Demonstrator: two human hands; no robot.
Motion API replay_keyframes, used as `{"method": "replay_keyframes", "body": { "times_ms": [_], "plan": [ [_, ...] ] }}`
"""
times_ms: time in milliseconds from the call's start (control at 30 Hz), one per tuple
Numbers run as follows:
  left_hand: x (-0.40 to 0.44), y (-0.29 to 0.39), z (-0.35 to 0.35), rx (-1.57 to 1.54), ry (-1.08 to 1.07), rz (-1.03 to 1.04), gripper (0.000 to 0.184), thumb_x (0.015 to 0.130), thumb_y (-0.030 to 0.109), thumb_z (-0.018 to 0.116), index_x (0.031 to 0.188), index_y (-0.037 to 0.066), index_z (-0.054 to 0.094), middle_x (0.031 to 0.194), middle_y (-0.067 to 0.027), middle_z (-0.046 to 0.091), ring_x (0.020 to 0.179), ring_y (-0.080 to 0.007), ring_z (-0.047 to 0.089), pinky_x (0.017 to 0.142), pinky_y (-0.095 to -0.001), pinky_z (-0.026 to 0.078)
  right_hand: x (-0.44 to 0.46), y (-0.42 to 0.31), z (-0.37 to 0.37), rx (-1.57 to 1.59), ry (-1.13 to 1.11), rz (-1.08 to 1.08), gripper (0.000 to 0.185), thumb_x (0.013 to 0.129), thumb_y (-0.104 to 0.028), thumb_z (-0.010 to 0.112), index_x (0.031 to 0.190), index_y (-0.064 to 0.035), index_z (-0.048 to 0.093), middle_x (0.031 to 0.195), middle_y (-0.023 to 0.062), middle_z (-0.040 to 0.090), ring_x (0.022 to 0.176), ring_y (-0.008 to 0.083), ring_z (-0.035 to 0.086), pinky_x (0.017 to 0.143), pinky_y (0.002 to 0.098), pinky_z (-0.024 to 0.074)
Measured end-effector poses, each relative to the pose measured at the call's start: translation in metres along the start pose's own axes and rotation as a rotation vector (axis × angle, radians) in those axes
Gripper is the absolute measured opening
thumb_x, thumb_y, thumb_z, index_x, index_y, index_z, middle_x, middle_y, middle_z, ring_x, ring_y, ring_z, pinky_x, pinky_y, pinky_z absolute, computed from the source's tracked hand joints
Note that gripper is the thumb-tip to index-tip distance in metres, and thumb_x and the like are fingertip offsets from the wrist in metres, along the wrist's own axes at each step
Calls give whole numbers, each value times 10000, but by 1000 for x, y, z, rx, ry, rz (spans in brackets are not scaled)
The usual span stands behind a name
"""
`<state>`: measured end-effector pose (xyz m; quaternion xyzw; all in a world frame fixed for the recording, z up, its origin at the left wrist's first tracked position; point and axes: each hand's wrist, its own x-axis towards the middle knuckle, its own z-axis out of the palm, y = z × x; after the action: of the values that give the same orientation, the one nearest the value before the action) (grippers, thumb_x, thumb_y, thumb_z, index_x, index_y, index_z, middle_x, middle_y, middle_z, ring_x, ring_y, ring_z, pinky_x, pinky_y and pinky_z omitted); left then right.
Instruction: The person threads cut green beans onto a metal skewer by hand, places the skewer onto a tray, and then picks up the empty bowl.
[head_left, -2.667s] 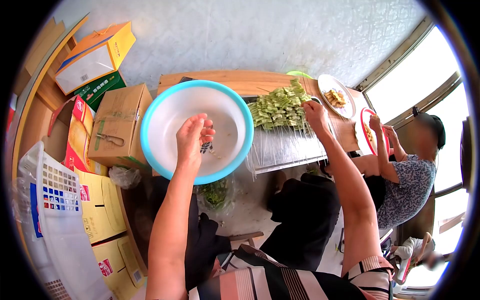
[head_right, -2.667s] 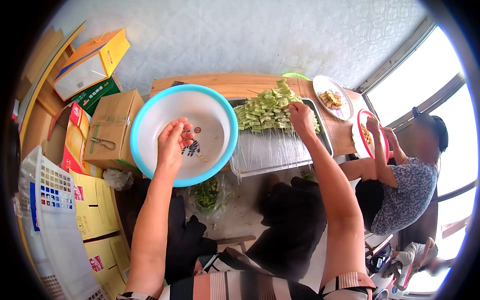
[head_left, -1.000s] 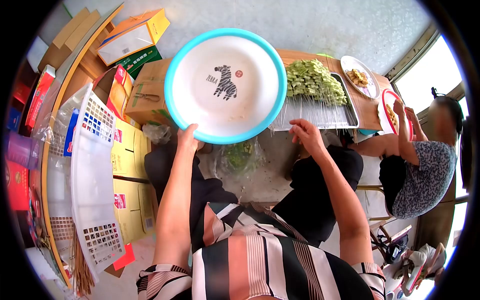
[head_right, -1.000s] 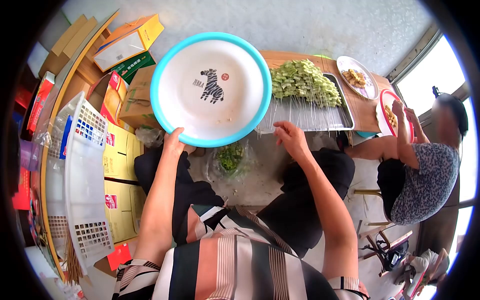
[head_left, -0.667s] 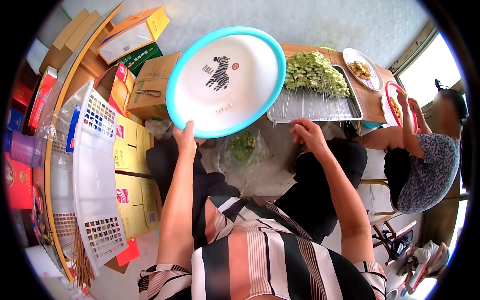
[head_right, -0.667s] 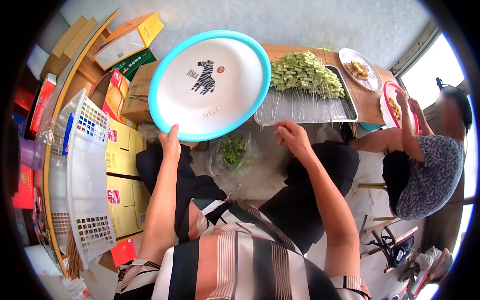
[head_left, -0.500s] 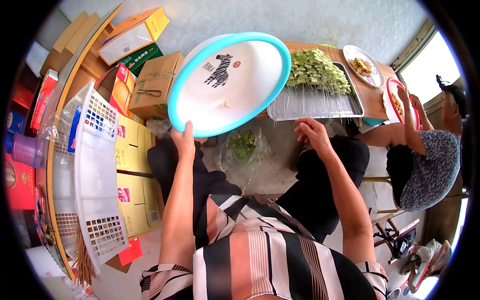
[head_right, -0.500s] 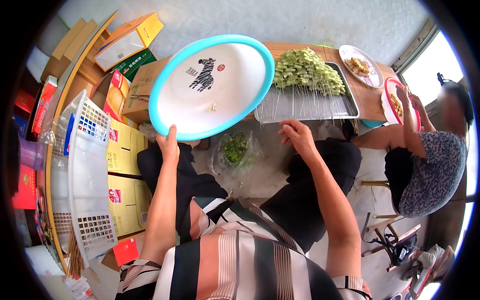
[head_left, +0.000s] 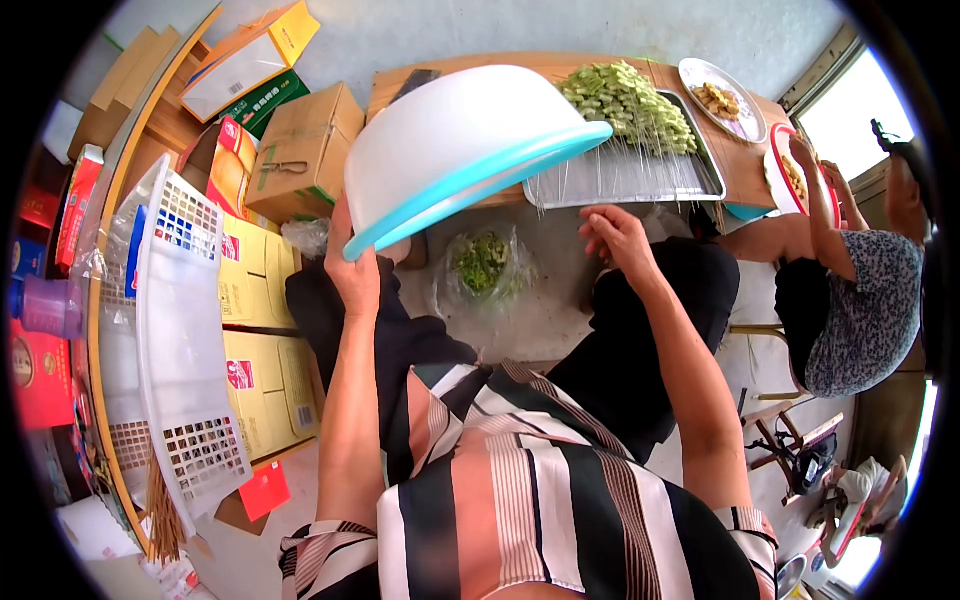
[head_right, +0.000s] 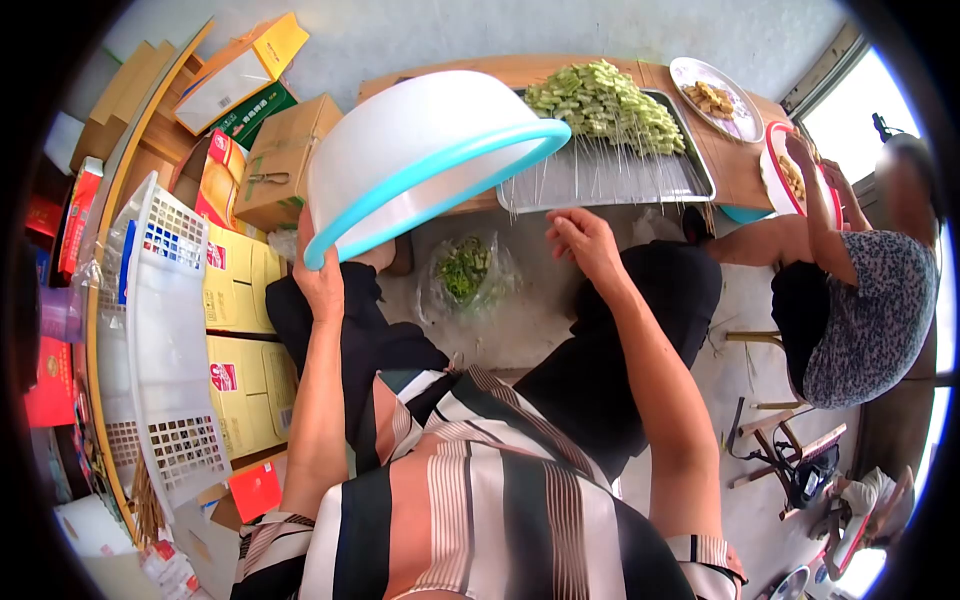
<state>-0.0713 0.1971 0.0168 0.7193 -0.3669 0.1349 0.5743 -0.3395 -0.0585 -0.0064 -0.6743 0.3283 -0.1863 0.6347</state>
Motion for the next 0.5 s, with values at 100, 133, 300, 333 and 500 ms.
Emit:
{"method": "replay_keyframes", "body": {
  "times_ms": [100,133,300,333,500],
  "plan": [
    [1,7,-4,-12,-47,-1,421,952,107,539,1344,-33,473,1325,-121,558,1202,-201,530,1004,-315,400,8,4,-1,-34,113,-134,355,955,-192,536,1250,6,549,962,49,673,758,103,627,592,226,461],
    [2,7,-4,-19,-39,21,419,953,111,537,1342,-33,476,1321,-120,561,1198,-200,533,1004,-315,400,11,3,-3,5,166,-154,395,960,-241,531,1271,3,535,1018,62,661,847,126,625,656,253,479],
    [4,19,-4,-29,2,46,380,935,51,542,1312,12,530,1294,-116,580,1186,-207,546,958,-315,443,29,-22,-22,321,449,-215,660,943,-520,485,1383,-31,428,1378,103,465,1263,215,444,997,410,389],
    [5,25,-4,-55,3,51,380,933,45,538,1310,6,528,1293,-116,580,1184,-206,547,961,-317,442,36,-23,-24,392,507,-221,679,946,-532,470,1398,-30,405,1405,104,437,1288,224,419,1018,409,372],
    [6,23,-1,-32,39,73,387,923,27,524,1308,-15,517,1290,-112,581,1171,-202,551,967,-319,435,37,-49,2,458,311,-273,797,949,-640,316,1460,-29,294,1507,130,312,1407,269,260,1125,446,227]
  ]
}}
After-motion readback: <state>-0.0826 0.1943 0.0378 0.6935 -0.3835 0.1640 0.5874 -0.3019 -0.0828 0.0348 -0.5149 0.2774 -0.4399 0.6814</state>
